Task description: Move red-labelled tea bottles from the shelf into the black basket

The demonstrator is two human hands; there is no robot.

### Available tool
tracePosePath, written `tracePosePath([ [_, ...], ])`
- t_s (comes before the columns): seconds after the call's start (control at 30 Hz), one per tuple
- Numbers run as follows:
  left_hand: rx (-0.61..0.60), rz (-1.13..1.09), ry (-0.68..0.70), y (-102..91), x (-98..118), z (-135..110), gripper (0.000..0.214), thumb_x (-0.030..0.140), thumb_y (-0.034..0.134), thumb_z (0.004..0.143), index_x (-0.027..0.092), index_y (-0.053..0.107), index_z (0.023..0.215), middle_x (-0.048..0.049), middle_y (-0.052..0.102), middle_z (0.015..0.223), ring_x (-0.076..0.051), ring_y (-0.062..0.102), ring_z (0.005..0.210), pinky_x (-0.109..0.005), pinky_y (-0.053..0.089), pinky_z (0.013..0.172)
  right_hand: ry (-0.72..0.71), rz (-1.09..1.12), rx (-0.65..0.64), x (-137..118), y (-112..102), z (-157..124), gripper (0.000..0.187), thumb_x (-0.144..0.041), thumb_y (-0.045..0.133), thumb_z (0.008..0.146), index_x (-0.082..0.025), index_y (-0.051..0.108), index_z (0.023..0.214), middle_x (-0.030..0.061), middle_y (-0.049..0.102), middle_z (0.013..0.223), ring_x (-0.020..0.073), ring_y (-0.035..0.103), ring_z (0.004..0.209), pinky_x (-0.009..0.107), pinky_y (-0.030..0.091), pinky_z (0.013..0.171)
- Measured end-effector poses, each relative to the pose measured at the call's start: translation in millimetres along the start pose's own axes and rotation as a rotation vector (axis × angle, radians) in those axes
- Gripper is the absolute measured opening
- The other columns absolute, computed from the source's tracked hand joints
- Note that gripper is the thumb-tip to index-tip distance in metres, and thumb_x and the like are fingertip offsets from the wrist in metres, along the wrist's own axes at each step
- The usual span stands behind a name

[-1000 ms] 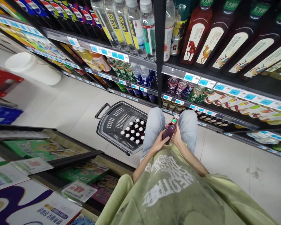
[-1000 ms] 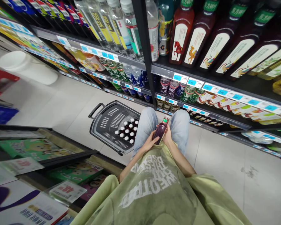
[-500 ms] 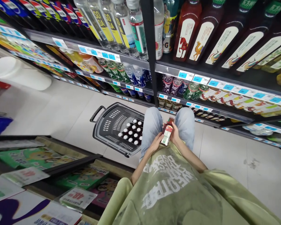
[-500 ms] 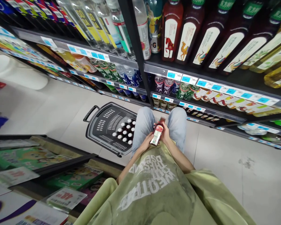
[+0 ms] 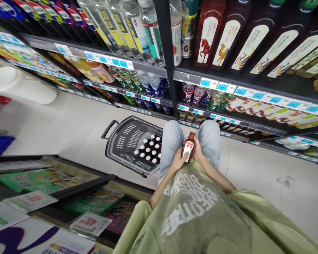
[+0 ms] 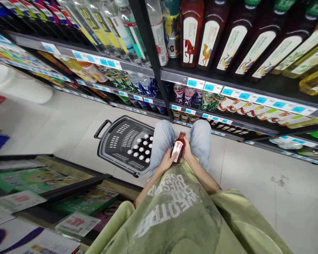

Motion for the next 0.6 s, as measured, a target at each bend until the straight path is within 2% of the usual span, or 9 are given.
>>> tracePosePath([
  [0.1, 0.024, 0.109, 0.044, -0.1, 4.7, -0.8, 0.079, 0.048, 0.08, 0.076, 0.012, 0.054, 0.142, -0.0205, 0.063, 0.143, -0.033, 0.06, 0.132, -0.046, 0.044, 0.116, 0.052, -0.029, 0.08, 2.2, -0.4, 2.7, 0.037, -0.051, 0.056, 0.095, -0.019, 0.074, 0.092, 0.0031, 0.076, 0.075, 0.0197, 0.069, 0.064, 0.031, 0.06, 0.063],
  [0.17, -0.006, 0.107, -0.007, -2.8, 5.7, -0.5, 0.082, 0.047, 0.083, 0.074, 0.013, 0.054, 0.142, -0.0189, 0.067, 0.138, -0.032, 0.065, 0.125, -0.046, 0.048, 0.11, 0.066, -0.023, 0.099, 1.7, 0.3, 1.9, 0.036, -0.051, 0.059, 0.094, -0.018, 0.073, 0.09, 0.0027, 0.075, 0.072, 0.0183, 0.068, 0.061, 0.029, 0.06, 0.061],
  [0.23, -0.053, 0.046, -0.068, -6.6, 4.9, 0.3, 0.075, 0.048, 0.081, 0.075, 0.015, 0.057, 0.138, -0.0154, 0.071, 0.131, -0.031, 0.067, 0.117, -0.045, 0.051, 0.106, 0.057, -0.004, 0.066, -0.1, 2.2, -0.9, 0.031, -0.049, 0.068, 0.09, -0.018, 0.072, 0.092, 0.0028, 0.077, 0.077, 0.0172, 0.068, 0.063, 0.028, 0.06, 0.062],
  [0.3, -0.104, -0.065, -0.119, -9.3, 2.6, 1.0, 0.063, 0.049, 0.077, 0.076, 0.016, 0.062, 0.127, -0.0121, 0.075, 0.123, -0.03, 0.068, 0.113, -0.043, 0.052, 0.103, 0.056, 0.008, 0.003, -2.0, 4.6, -5.3, 0.026, -0.042, 0.075, 0.084, -0.019, 0.072, 0.095, 0.0034, 0.079, 0.086, 0.0177, 0.071, 0.067, 0.028, 0.061, 0.065],
  [0.37, -0.148, -0.24, -0.167, -9.6, 0.2, 0.8, 0.059, 0.051, 0.073, 0.075, 0.016, 0.064, 0.122, -0.0105, 0.076, 0.116, -0.03, 0.07, 0.108, -0.043, 0.054, 0.099, 0.091, -0.005, -0.052, -3.6, 6.9, -10.3, 0.026, -0.04, 0.074, 0.084, -0.018, 0.072, 0.098, 0.005, 0.08, 0.089, 0.0192, 0.072, 0.069, 0.03, 0.061, 0.065],
  [0.5, -0.275, -0.598, -0.345, -5.3, -0.2, -2.7, 0.071, 0.067, 0.063, 0.078, 0.014, 0.064, 0.125, -0.0142, 0.078, 0.103, -0.033, 0.074, 0.095, -0.046, 0.058, 0.085, 0.164, -0.049, -0.136, -6.9, 12.0, -20.2, 0.035, -0.05, 0.062, 0.093, -0.017, 0.072, 0.102, 0.0071, 0.08, 0.089, 0.0216, 0.075, 0.072, 0.029, 0.058, 0.055],
  [0.6, -0.401, -0.671, -0.452, -7.5, 5.8, -6.6, 0.083, 0.083, 0.047, 0.084, 0.012, 0.067, 0.122, -0.0183, 0.076, 0.094, -0.036, 0.073, 0.092, -0.049, 0.058, 0.085, 0.127, -0.036, -0.224, -9.9, 16.6, -27.2, 0.039, -0.056, 0.061, 0.095, -0.02, 0.071, 0.107, 0.0067, 0.08, 0.097, 0.0231, 0.076, 0.08, 0.03, 0.059, 0.059],
])
Point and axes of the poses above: each hand's wrist, its own z-axis towards the middle knuckle, its own y-axis out of the palm, x = y × z, the point moved 2 cm from there along z, towards the middle knuckle
